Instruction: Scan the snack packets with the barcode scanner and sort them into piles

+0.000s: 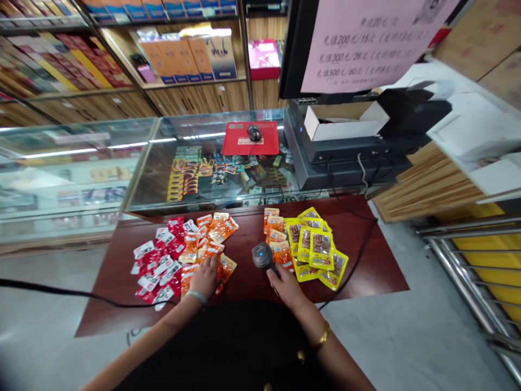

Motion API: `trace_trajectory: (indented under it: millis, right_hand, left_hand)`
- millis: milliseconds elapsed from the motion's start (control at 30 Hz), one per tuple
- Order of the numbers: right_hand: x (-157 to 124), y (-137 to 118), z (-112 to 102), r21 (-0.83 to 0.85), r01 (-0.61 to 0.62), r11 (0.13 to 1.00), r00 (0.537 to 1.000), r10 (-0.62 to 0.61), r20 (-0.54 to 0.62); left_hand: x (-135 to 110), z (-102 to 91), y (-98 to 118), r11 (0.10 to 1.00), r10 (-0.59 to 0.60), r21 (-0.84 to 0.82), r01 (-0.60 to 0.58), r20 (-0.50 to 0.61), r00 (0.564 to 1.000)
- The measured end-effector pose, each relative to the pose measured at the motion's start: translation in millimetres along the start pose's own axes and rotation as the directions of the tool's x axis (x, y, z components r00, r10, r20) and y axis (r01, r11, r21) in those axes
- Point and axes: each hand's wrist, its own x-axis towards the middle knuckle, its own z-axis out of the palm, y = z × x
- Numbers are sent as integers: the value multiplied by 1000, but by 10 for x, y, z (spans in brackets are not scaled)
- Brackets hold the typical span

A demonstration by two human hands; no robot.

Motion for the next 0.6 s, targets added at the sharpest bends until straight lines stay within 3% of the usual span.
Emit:
trace_trajectory:
  millis: [133, 233, 333, 433, 600]
  right_hand:
    - [23, -43, -7, -2, -18, 1000, 1000, 18, -11]
    - [45, -73, -6, -1, -27, 1000, 1000, 27, -11]
    - [68, -94, -11, 21, -36, 999, 999, 36, -19]
    - [83, -99, -25, 61, -63, 996, 998, 64, -16]
    - [97, -84, -36, 54, -65, 996, 998, 66, -10]
  left_hand:
    - [-1, -15, -50, 999, -19, 47, 14, 94, 995]
    - [-7, 1, -94, 997, 46, 60, -56, 160, 986]
    - [-16, 37, -121, 992, 97, 68, -104, 90, 991]
    - [-31, 64, -112, 999, -3, 45, 2, 20, 1000]
    - [-55, 56, -77, 994, -94, -34, 102, 189, 978]
